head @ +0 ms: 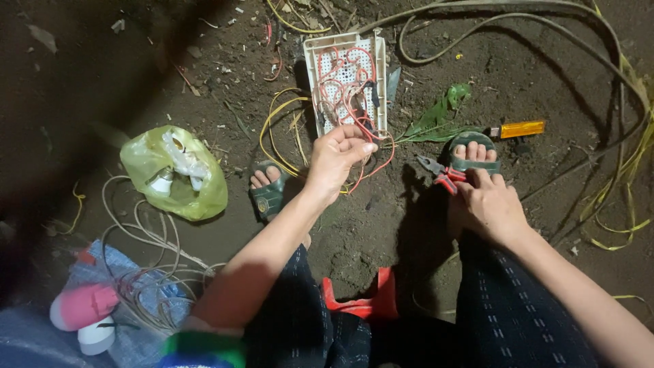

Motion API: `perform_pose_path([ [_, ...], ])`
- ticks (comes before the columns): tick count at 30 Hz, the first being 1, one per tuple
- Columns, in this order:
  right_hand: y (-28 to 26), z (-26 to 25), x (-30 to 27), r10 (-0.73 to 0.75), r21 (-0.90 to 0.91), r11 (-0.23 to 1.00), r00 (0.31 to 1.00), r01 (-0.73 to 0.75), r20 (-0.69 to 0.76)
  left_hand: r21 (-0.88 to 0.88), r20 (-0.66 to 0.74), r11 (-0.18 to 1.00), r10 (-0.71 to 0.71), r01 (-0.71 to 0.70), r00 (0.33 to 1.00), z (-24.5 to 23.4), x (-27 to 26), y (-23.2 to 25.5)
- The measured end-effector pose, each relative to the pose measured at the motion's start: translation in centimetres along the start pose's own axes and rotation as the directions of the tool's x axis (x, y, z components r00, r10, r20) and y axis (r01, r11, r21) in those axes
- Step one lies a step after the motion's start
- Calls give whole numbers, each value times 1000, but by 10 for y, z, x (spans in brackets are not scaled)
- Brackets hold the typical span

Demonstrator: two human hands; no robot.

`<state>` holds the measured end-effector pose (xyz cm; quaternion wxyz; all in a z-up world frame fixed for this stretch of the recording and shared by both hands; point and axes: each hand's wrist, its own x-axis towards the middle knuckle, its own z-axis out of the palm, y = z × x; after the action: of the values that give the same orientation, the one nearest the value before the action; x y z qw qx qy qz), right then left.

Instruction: Connecting electrical wires to a terminal block inside a plastic enclosure using pliers and a lighter.

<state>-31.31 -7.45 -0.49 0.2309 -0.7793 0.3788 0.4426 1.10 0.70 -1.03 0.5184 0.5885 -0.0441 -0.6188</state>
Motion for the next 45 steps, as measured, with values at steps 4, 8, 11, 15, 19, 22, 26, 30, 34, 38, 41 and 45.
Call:
perform_pose_path([
  [4,-19,-44,-12,-25,-16,1000,999,26,36,91,-4,996,-11,11,1000,7,-15,33],
  [8,-33,-67,-4,-235,178,935,912,307,-338,234,35,972,-7,-2,999,-3,-18,29],
  [11,-63,-104,3,-263,504,670,809,546,-526,324,34,946,23,-33,999,-5,-21,27],
  [15,-98,-111,27,-204,892,106,888,439,-412,386,-26,922,17,-6,1000,-8,-26,28],
  [19,-126,-97,37,-92,901,-84,897,426,-433,427,-39,904,27,-7,999,-5,-25,39],
  [22,-136,-99,34,-2,859,50,860,510,-511,434,-40,900,49,-27,998,1,-23,46],
  [26,-139,-98,37,43,866,-6,865,500,-500,432,-35,900,79,-56,996,15,-20,53],
  [30,-132,-107,29,104,856,37,849,516,-517,432,-23,899,89,-70,996,28,-19,57],
  [34,-122,-105,30,113,805,103,798,584,-593,435,6,895,103,-95,995,39,-15,64],
  [38,-119,-88,39,140,794,75,782,604,-608,800,316,406,340,-441,886,49,-4,79],
  [41,-116,-83,41,152,764,94,750,638,-644,872,457,78,227,-484,860,48,13,73],
  [45,-109,-80,43,202,770,55,749,635,-631,889,447,56,110,-455,888,47,30,69],
])
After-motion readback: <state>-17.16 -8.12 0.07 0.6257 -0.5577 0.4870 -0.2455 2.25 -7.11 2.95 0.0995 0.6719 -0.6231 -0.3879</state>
